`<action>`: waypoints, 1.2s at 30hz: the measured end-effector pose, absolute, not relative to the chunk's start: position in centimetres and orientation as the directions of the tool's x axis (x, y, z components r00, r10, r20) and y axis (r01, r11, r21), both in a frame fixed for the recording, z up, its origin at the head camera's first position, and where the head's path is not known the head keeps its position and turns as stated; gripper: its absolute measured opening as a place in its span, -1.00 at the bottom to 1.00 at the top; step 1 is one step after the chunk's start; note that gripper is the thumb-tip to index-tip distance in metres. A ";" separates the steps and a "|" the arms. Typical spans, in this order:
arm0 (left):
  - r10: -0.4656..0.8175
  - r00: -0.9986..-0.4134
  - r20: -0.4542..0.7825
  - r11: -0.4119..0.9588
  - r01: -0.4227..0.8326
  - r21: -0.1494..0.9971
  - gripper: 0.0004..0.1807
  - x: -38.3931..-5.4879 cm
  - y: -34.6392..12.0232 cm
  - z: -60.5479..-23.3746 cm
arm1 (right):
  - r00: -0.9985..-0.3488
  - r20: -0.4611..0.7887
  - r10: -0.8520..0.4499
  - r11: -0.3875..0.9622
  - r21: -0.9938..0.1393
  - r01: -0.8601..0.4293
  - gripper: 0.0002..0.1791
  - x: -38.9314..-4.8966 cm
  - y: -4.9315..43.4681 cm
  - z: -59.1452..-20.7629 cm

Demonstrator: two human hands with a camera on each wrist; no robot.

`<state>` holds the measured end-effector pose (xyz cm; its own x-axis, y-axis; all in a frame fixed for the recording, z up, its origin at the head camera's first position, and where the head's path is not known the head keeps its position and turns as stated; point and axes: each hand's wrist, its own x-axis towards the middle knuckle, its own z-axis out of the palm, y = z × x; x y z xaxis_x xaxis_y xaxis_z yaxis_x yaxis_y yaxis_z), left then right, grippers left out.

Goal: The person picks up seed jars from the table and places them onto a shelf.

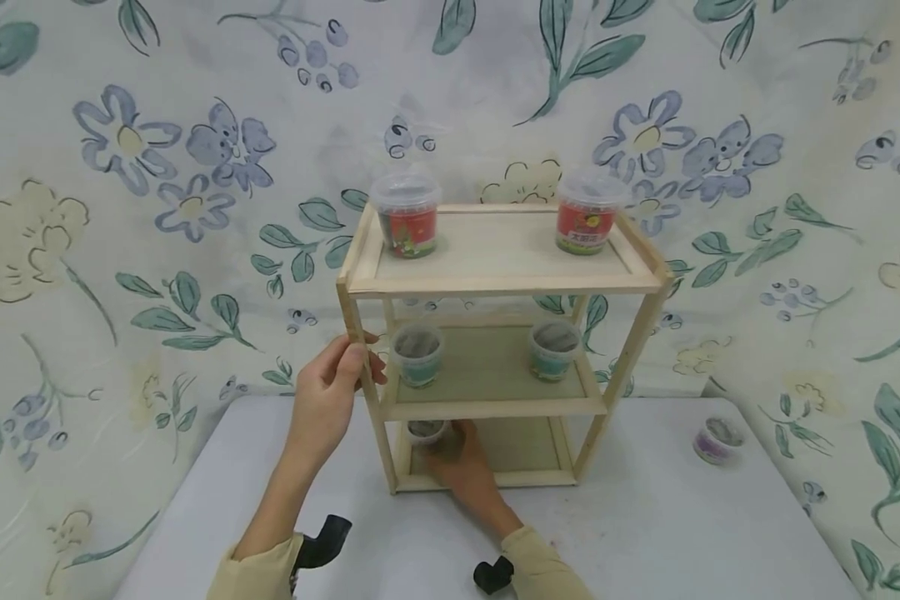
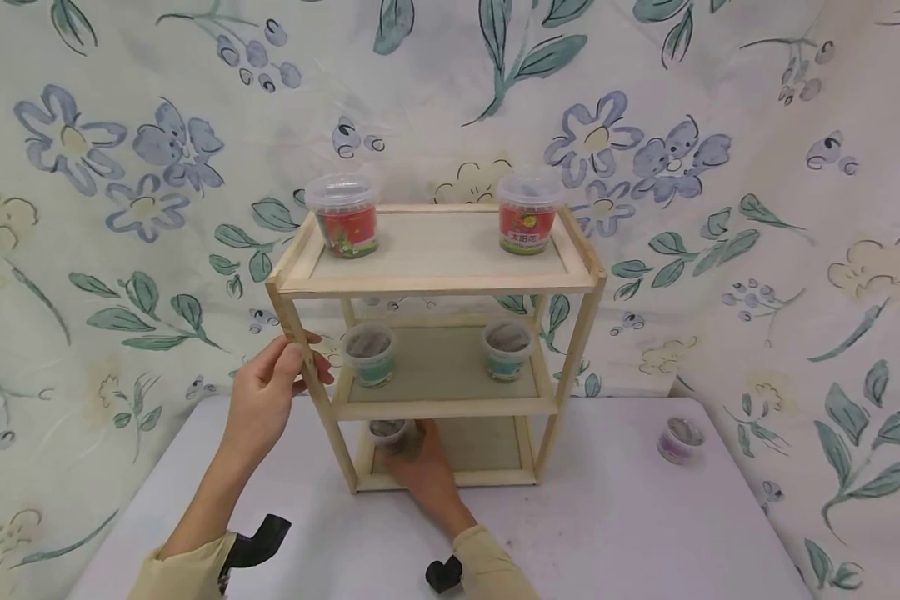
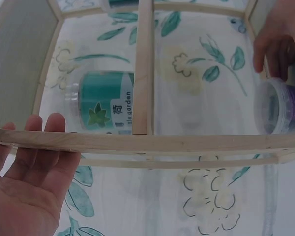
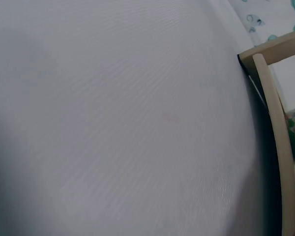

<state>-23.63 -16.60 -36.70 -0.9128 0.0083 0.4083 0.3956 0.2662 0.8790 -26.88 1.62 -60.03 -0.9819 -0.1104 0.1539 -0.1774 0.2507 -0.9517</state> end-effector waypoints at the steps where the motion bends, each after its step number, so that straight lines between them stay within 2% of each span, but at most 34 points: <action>1: 0.006 -0.914 0.407 0.270 0.393 0.879 -0.64 -23.6 -16.6 -36.8 | -0.980 0.162 -0.116 0.262 -0.947 -0.187 -0.10 -26.7 2.0 -60.1; 11: -0.029 -0.915 0.402 0.309 0.374 0.874 -0.64 -23.4 -17.2 -36.9 | -0.987 0.142 -0.070 0.336 -0.928 -0.157 -0.08 -24.5 5.8 -59.3; 21: -0.040 -0.918 0.395 0.299 0.366 0.881 -0.63 -23.3 -17.0 -37.0 | -0.957 0.248 -0.153 0.415 -0.863 -0.290 -0.08 -22.5 10.4 -57.9; 29: -0.047 -0.919 0.391 0.274 0.364 0.890 -0.64 -23.3 -16.5 -36.9 | -0.968 0.179 -0.175 0.365 -0.902 -0.232 -0.11 -18.8 14.2 -56.1; 36: -0.025 -0.909 0.415 0.306 0.388 0.869 -0.65 -23.7 -16.0 -36.6 | -0.972 0.202 -0.117 0.370 -0.900 -0.231 -0.16 -15.5 17.3 -55.4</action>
